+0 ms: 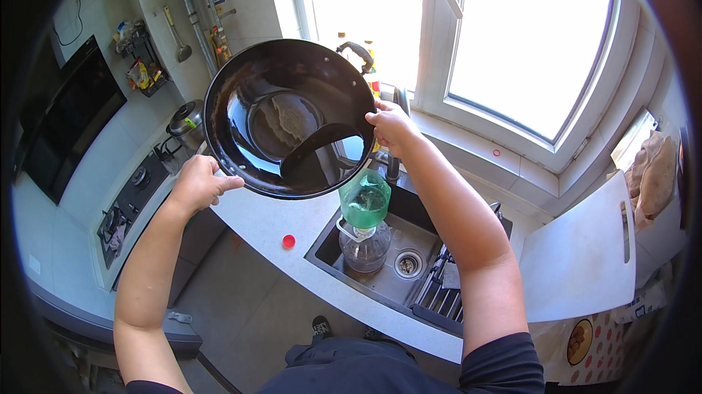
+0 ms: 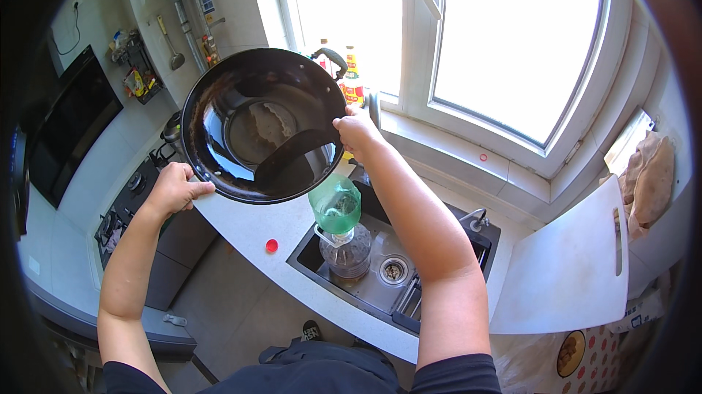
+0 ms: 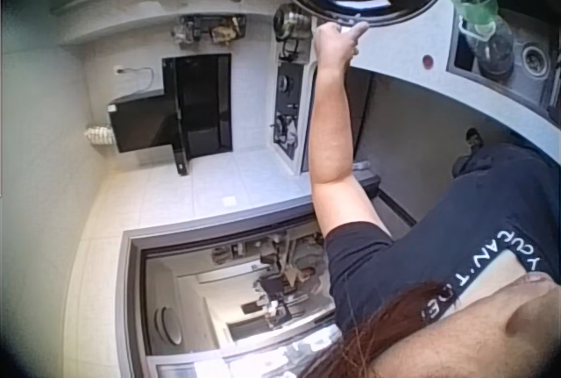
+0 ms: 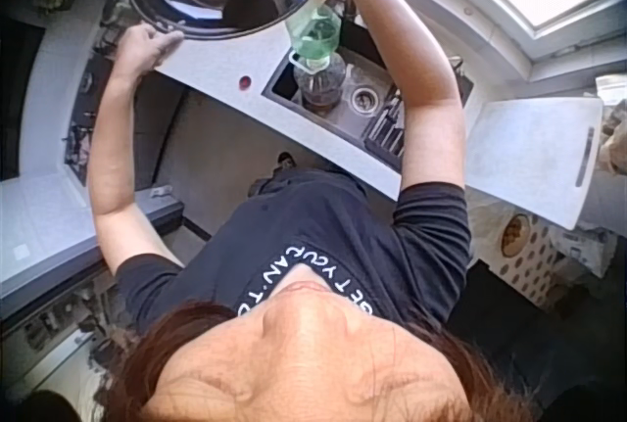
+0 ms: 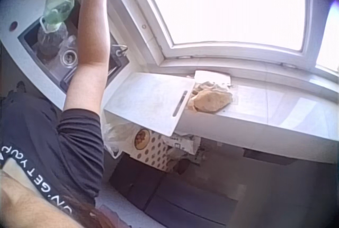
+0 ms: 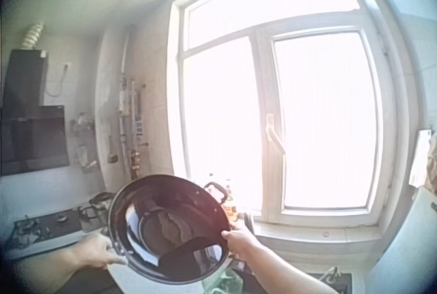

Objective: The person removes a red cap from a plastic bottle, inserts a plastic funnel into the opening, and pours used oil from a wok into the bottle. They then place the funnel and cap into a plastic bag and tie it.

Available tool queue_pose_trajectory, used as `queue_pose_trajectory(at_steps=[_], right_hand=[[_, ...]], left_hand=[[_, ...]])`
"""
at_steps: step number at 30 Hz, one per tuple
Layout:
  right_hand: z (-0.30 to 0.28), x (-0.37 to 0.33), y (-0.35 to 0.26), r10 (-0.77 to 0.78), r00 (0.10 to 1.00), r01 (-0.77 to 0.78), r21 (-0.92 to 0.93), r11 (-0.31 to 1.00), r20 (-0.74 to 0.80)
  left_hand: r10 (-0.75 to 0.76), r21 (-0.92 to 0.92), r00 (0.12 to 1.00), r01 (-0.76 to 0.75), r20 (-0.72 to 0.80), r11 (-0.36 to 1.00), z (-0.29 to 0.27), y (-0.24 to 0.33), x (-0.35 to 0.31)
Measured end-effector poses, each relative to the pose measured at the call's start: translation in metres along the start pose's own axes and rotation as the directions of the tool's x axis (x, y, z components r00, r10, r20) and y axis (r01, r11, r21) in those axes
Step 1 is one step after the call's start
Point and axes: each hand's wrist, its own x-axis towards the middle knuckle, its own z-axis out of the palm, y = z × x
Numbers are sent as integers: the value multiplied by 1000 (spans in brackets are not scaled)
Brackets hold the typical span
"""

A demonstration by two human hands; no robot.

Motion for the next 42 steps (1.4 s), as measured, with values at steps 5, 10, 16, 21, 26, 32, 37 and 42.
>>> queue_pose_trajectory(at_steps=[5,10,16,21,26,32,37,42], right_hand=[[-2,2,2,-9,1000,9,-8,1000,4],[0,-7,-5,13,1000,-13,-12,1000,-16],[-2,-10,-7,14,1000,-14,-4,1000,3],[-3,-12,-7,15,1000,-15,-7,1000,-3],[-7,-6,-1,0,1000,0,-18,1000,-3],[-4,-11,-4,4,1000,-5,-24,1000,-21],[-7,-9,-1,-5,1000,4,-40,999,-28],[-6,-12,-4,-2,1000,1,-41,999,-24]], left_hand=[[30,52,999,-29,-22,998,-1,1,2],[20,58,999,-17,-35,998,1,4,2],[39,85,998,-35,-46,996,0,4,2],[55,77,997,-51,-55,996,0,10,-3],[72,90,996,-67,-57,994,-1,12,-4],[78,128,994,-68,-71,989,-1,10,-4],[108,103,990,-99,-88,990,0,12,-6],[112,116,988,-100,-103,988,-1,14,-10]])
